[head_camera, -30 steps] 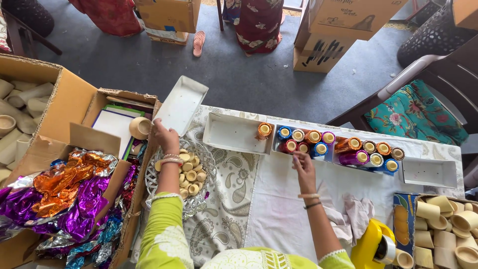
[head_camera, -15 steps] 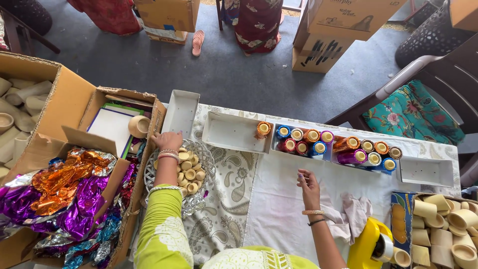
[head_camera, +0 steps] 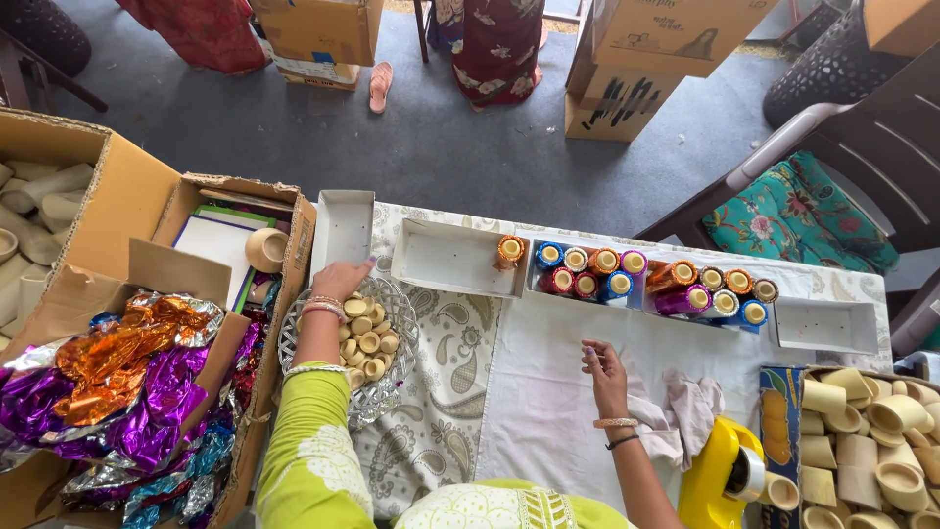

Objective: The person wraps small wooden cups in shiny metallic foil, securing the ends with tape. They place the finished wrapped cups into a white tray and continue the process with different colored foils.

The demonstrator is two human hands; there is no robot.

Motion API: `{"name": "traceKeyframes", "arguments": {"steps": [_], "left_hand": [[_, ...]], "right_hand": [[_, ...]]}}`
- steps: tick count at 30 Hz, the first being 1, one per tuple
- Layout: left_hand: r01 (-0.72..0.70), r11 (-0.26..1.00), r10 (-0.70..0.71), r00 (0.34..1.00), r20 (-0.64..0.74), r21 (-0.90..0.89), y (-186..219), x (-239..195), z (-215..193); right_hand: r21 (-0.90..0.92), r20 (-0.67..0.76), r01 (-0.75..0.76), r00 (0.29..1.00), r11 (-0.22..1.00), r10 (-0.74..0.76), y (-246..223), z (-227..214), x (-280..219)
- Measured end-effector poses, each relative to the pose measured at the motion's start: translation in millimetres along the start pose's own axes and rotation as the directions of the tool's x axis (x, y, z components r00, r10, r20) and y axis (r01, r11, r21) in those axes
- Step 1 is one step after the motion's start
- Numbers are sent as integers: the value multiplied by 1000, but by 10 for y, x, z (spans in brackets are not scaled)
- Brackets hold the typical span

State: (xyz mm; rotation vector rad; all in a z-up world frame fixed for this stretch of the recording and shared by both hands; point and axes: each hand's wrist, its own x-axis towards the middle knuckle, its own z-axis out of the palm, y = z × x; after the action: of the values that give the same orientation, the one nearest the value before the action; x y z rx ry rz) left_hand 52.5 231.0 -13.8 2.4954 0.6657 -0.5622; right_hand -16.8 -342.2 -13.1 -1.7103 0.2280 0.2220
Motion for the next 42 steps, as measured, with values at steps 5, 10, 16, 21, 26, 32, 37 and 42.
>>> {"name": "traceKeyframes", "arguments": {"steps": [5, 10, 16, 21, 26, 32, 37, 42], "left_hand": [[-13, 991, 9, 1000, 29, 133, -134, -43, 11], [-4, 994, -7, 995, 99, 108, -216, 42, 81], [-54, 981, 93, 974, -205, 186, 137, -489, 142], [-284, 879, 467, 670, -577, 382, 376, -1417, 528], [-393, 816, 567, 684, -458, 424, 668, -2563, 1065], [-412, 790, 597, 683, -421, 453, 397, -2899, 1433], [-501, 741, 667, 624, -407, 447, 523, -3093, 1442], [-549, 703, 705, 625, -336, 452, 641, -3301, 1572]], "right_hand": [[-21, 17, -21, 1000, 1000, 22, 114, 25, -120], [29, 42, -37, 998, 999, 36, 214, 42, -228], [-19, 16, -55, 998, 998, 55, 287, -120, -347], [-19, -61, -14, 998, 1000, 13, 396, -432, -524], [-134, -203, 73, 974, 988, -100, 396, -715, -746], [-563, -220, 166, 914, 810, -340, 334, -984, -992], [-879, -145, 115, 859, 462, -491, 275, -1159, -1186], [-782, -79, 106, 961, 614, -266, 1087, -1562, -1145]]}}
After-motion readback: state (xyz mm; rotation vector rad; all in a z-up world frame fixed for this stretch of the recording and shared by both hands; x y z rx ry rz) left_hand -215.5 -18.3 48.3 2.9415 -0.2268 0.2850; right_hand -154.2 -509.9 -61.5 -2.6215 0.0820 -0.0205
